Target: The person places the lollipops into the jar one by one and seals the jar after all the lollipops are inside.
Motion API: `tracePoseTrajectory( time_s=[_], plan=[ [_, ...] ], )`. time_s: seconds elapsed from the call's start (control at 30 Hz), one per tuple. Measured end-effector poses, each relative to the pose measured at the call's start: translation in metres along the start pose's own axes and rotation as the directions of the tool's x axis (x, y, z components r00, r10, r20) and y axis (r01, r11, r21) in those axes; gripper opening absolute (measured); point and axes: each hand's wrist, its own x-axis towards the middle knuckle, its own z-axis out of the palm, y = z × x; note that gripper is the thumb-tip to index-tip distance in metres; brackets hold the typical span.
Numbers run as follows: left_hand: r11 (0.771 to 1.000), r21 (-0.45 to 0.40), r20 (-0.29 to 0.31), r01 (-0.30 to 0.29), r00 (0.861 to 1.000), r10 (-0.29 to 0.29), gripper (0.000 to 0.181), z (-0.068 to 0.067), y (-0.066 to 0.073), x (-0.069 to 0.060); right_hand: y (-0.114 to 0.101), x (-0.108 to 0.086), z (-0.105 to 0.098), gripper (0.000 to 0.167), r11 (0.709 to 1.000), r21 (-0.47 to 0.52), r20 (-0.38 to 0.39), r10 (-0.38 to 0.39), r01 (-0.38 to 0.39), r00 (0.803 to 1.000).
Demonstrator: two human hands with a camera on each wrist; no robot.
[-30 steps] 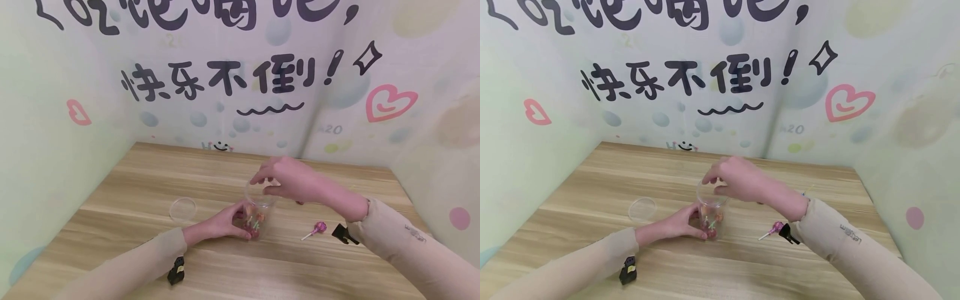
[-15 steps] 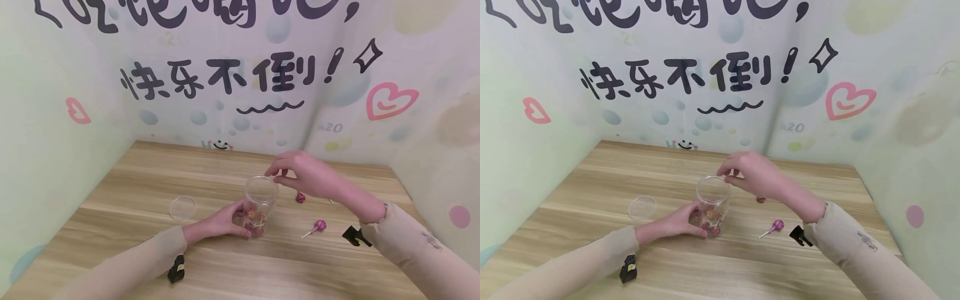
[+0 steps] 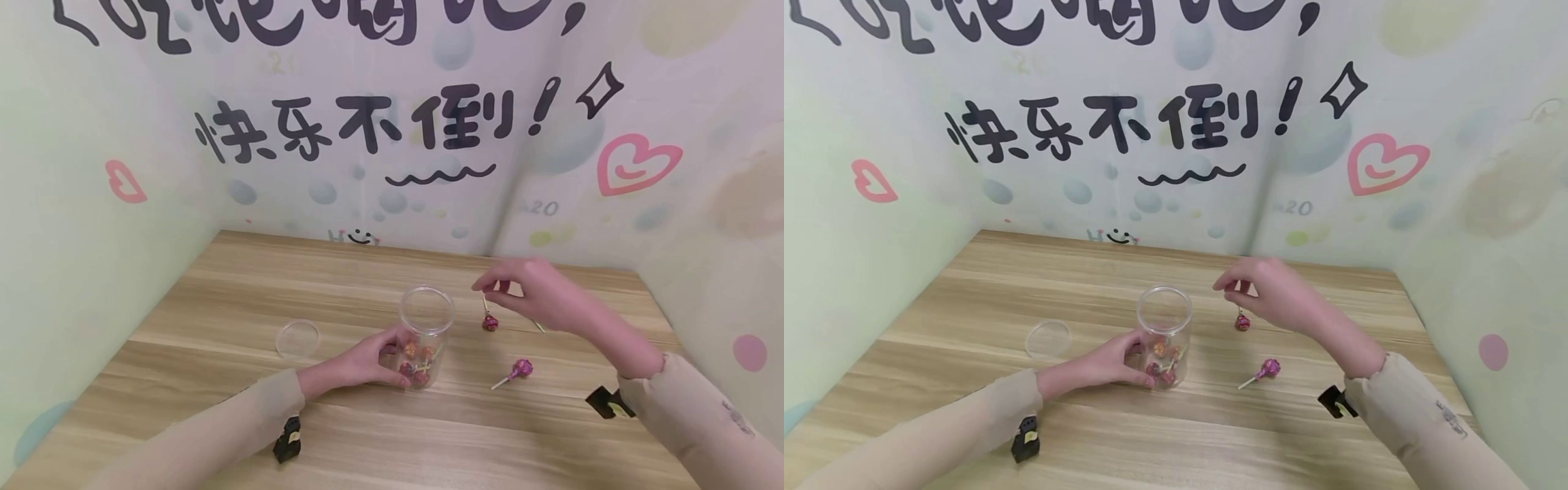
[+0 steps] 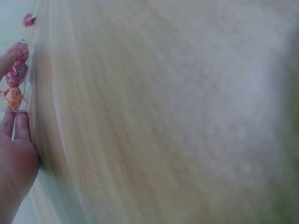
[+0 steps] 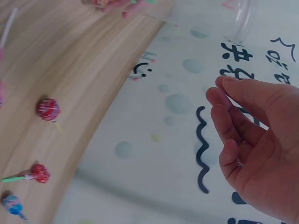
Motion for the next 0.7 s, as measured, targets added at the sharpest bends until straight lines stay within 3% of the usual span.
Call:
tracePoseTrajectory(
  time_s=[0.33,0.53,0.7],
  plan=[
    [1.000,0.006,0.002,0.020,1.000,-0.020,0.066,-0.001,0.000,-0.001,0.050,-0.045,0.016,0.024,0.995,0.043,-0.083,0.096,-0.092,0.992],
    [1.000,0.000,-0.004,0.005,1.000,-0.005,0.066,-0.001,0.001,-0.002,0.083,-0.061,0.024,0.020,0.975,0.006,-0.033,0.222,-0.222,0.974],
    [1.000,0.008,-0.004,-0.007,1.000,0.007,0.061,0.000,0.001,-0.002,0.109,-0.073,0.038,0.021,0.974,-0.053,-0.076,0.216,-0.220,0.973]
  ],
)
